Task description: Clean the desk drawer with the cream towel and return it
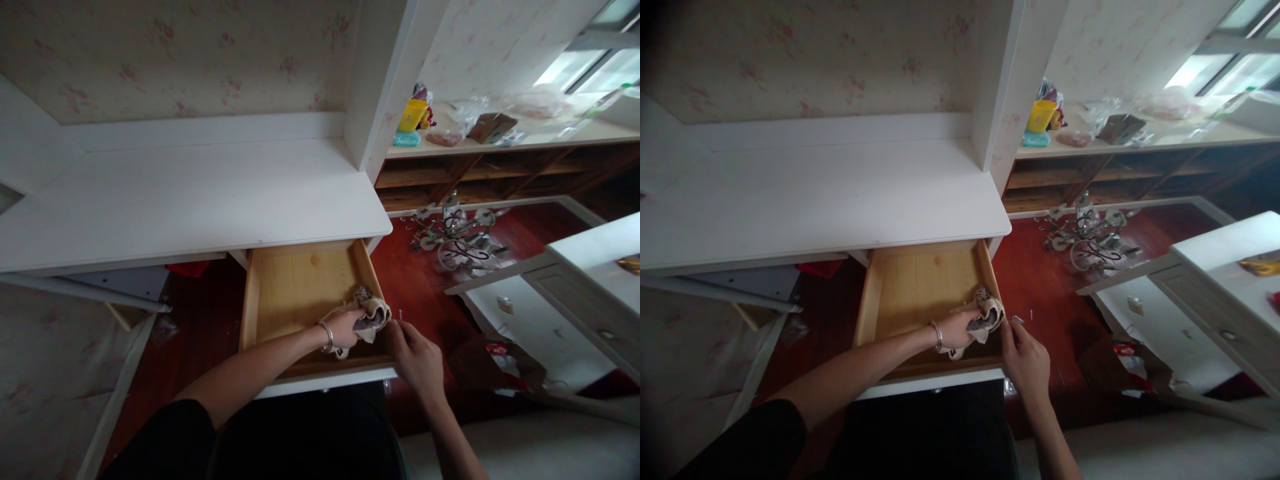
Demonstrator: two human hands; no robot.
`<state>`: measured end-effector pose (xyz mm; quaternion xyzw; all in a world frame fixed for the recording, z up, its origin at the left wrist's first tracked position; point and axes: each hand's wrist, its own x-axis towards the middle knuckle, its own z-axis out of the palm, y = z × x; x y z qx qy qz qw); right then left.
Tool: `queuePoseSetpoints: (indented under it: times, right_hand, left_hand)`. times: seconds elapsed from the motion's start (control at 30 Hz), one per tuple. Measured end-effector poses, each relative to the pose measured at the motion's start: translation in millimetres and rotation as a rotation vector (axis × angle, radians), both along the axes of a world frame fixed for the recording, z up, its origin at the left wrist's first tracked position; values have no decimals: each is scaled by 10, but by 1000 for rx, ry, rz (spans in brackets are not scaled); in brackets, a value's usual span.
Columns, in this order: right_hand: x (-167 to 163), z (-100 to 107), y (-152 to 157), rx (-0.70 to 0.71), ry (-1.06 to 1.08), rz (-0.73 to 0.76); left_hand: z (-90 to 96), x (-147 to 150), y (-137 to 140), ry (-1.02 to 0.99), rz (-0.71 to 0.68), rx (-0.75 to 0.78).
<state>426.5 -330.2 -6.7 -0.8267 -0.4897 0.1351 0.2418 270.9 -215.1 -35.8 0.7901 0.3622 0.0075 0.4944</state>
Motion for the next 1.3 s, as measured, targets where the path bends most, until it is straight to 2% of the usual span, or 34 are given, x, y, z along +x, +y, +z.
queuePoseSetpoints:
  times: [0.1, 0.2, 0.37, 0.6, 0.77, 0.9, 1.03, 1.2, 1.3]
  right_hand:
    - [-4, -3, 2, 14, 10, -27]
    - [-7, -1, 0, 12, 41, -52]
    - [8, 10, -4, 4, 78, -39]
    - [22, 9, -8, -22, 140, -46]
    - [25, -2, -7, -65, 160, -82]
    - [12, 10, -7, -62, 133, -76]
    - [-4, 29, -10, -37, 112, -50]
    - [-14, 37, -10, -36, 106, -49]
    - [-9, 29, -6, -35, 96, -47]
  left_hand:
    - [131, -149, -65, 60, -221, 64]
    - [261, -296, -91, 137, -367, 98]
    - [416, -622, -51, 233, -490, 183]
    - [589, -1375, 22, 330, -664, 464]
    - [524, -1775, 96, 362, -721, 613]
    - [330, -1864, 268, 442, -654, 697]
    - [195, -1800, 682, 483, -502, 703]
    - [197, -1710, 1308, 525, -349, 746]
    - [233, -1712, 1490, 500, -303, 754]
